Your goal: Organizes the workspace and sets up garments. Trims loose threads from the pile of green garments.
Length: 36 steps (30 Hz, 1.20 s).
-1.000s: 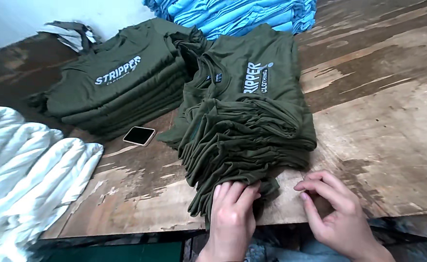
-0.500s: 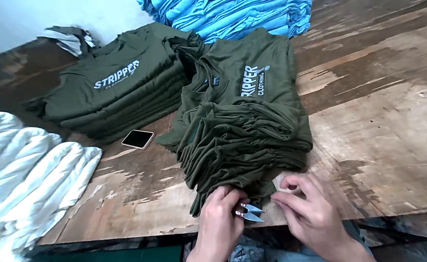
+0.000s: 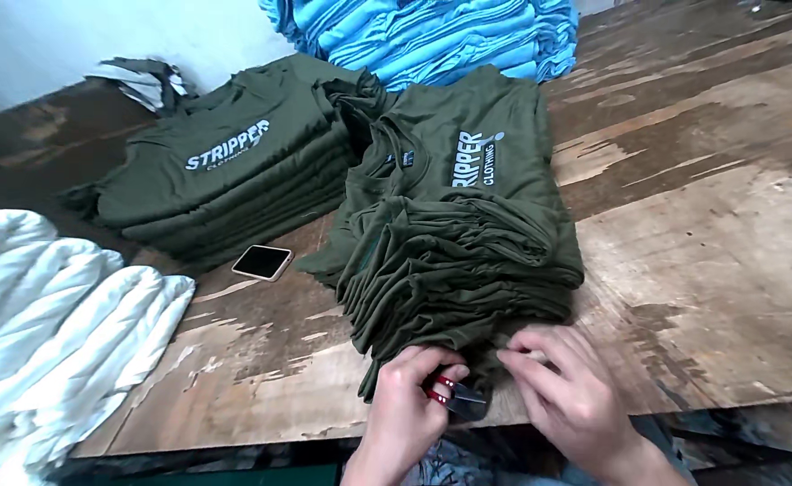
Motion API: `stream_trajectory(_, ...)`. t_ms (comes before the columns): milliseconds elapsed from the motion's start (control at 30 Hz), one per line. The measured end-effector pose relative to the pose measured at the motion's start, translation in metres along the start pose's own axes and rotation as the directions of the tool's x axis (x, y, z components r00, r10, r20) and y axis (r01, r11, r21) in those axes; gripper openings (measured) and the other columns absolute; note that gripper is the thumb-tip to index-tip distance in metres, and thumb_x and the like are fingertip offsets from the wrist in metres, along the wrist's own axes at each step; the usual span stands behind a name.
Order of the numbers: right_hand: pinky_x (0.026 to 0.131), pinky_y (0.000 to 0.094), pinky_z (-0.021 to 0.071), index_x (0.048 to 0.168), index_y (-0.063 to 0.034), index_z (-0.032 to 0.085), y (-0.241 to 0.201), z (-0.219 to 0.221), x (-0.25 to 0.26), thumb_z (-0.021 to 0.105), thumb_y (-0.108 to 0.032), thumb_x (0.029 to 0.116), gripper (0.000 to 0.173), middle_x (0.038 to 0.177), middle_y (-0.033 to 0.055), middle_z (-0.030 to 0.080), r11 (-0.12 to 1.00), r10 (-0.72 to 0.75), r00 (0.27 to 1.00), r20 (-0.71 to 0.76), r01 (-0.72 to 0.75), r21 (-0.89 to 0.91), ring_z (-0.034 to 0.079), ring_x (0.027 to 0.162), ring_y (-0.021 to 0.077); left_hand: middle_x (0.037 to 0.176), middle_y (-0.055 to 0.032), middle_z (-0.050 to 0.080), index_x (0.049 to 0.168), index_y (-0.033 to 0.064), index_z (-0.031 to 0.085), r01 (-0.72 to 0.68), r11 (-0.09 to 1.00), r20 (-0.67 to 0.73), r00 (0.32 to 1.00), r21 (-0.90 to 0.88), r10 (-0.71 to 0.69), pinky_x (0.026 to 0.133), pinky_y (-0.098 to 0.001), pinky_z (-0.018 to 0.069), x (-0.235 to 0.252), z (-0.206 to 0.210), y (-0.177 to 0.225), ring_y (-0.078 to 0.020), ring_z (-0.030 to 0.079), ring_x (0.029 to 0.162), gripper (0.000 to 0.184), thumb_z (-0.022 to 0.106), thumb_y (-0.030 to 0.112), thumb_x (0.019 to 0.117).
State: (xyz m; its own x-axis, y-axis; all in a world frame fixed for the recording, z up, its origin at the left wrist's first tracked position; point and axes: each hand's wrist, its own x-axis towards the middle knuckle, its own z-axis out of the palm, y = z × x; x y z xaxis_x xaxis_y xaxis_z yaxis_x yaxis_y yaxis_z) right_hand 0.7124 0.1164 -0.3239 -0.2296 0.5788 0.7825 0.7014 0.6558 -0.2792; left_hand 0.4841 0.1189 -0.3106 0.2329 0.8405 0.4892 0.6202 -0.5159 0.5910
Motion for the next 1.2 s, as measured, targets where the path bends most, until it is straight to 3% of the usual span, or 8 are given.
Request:
stream_trajectory(300, 0.09, 0.0384, 0.0505, 0.098, -0.0238, 0.07, 0.021, -0.026, -0.024, 0.056, -0.018, 0.0994, 0.015, 0.099, -0.0009, 0.069, 0.989, -0.147, 0.966, 0.213, 0.149, 0.008, 0.065, 0.099, 0.0191, 0.083, 0.0055, 0.077, 0.092, 0.0233, 0.083, -0.127, 0.971, 0.026, 0.992, 0.204, 0.125, 0.069, -0.032, 0.062, -0.002, 0.012, -0.008, -0.0077, 0.073, 0.076, 0.017, 0.069, 0.033, 0.0872)
stream_trajectory(467, 0.093, 0.0421, 0.0497, 0.08, -0.0229, 0.071, 0.015, -0.028, -0.018, 0.06, -0.059, 0.0952, 0.04, 0.103, -0.0019, 0.072, 0.996, 0.051, 0.959, 0.278, -0.068, 0.052, 0.066, 0.101, 0.0167, 0.085, 0.0085, 0.076, 0.092, 0.0196, 0.078, -0.041, 0.995, 0.06, 0.998, 0.089, 0.036, 0.074, -0.0285, 0.0613, 0.003, 0.006, -0.007, -0.0035, 0.072, 0.079, 0.012, 0.066, 0.024, 0.0923)
stream_trajectory(700, 0.087, 0.0299, 0.062, 0.102, -0.0082, 0.07, -0.008, 0.009, 0.004, 0.07, -0.015, 0.0858, 0.018, 0.106, 0.0038, 0.074, 0.926, 0.273, 0.962, 0.009, -0.266, 0.27, 0.071, 0.102, 0.013, 0.084, 0.008, 0.07, 0.098, 0.0137, 0.072, 0.056, 0.992, 0.074, 0.996, -0.114, -0.048, 0.066, -0.0156, 0.0543, 0.017, -0.007, 0.0, 0.0026, 0.064, 0.073, 0.013, 0.062, 0.021, 0.0998)
stream_trajectory(800, 0.079, 0.0291, 0.0638, 0.108, -0.0039, 0.066, -0.009, 0.018, 0.022, 0.06, 0.007, 0.0908, 0.021, 0.099, 0.0042, 0.077, 0.688, 0.449, 0.892, 0.051, -0.381, 0.618, 0.074, 0.089, 0.0137, 0.085, 0.0088, 0.072, 0.097, 0.0143, 0.073, 0.125, 0.98, 0.023, 0.992, -0.153, -0.123, 0.067, -0.0166, 0.0555, 0.027, -0.007, 0.002, 0.0019, 0.066, 0.075, 0.011, 0.062, 0.012, 0.0962)
stream_trajectory(867, 0.078, 0.0281, 0.0617, 0.111, -0.0074, 0.065, -0.006, 0.021, 0.03, 0.055, 0.001, 0.099, 0.018, 0.096, 0.0031, 0.075, 0.584, 0.516, 0.843, 0.153, -0.477, 0.657, 0.072, 0.088, 0.0131, 0.086, 0.008, 0.074, 0.097, 0.0147, 0.074, 0.205, 0.964, -0.01, 0.978, -0.172, -0.21, 0.07, -0.0194, 0.0574, 0.034, -0.005, 0.004, 0.0004, 0.068, 0.077, 0.012, 0.064, 0.01, 0.0953)
stream_trajectory(1000, 0.078, 0.0306, 0.0595, 0.122, -0.0197, 0.068, -0.009, 0.024, 0.029, 0.079, -0.046, 0.0874, 0.045, 0.11, 0.0012, 0.064, 0.841, 0.321, 0.932, 0.169, -0.363, 0.402, 0.065, 0.094, 0.0096, 0.083, 0.0087, 0.074, 0.094, 0.0171, 0.076, 0.321, 0.933, -0.043, 0.942, -0.164, -0.331, 0.071, -0.0224, 0.0579, 0.047, -0.003, 0.01, -0.0008, 0.069, 0.076, 0.008, 0.069, 0.014, 0.0943)
stream_trajectory(1067, 0.068, 0.0314, 0.0595, 0.12, -0.0245, 0.076, -0.01, 0.027, 0.022, 0.073, -0.033, 0.0916, 0.029, 0.109, 0.0067, 0.064, 0.956, 0.211, 0.971, 0.109, -0.228, 0.182, 0.065, 0.085, 0.0138, 0.081, 0.0089, 0.073, 0.093, 0.0177, 0.075, 0.351, 0.922, -0.038, 0.932, -0.162, -0.361, 0.068, -0.0226, 0.0568, 0.048, -0.002, 0.012, -0.0009, 0.068, 0.074, 0.007, 0.069, 0.014, 0.0937)
stream_trajectory(1200, 0.078, 0.0283, 0.0608, 0.109, -0.0145, 0.081, -0.009, 0.008, 0.003, 0.061, -0.008, 0.096, 0.024, 0.097, 0.0045, 0.077, 0.995, 0.088, 0.995, -0.054, -0.091, -0.041, 0.074, 0.089, 0.0156, 0.089, 0.0065, 0.076, 0.098, 0.0132, 0.075, 0.332, 0.919, 0.018, 0.942, -0.213, -0.336, 0.073, -0.0218, 0.0598, 0.036, -0.001, 0.011, -0.0021, 0.071, 0.08, 0.01, 0.067, 0.01, 0.0932)
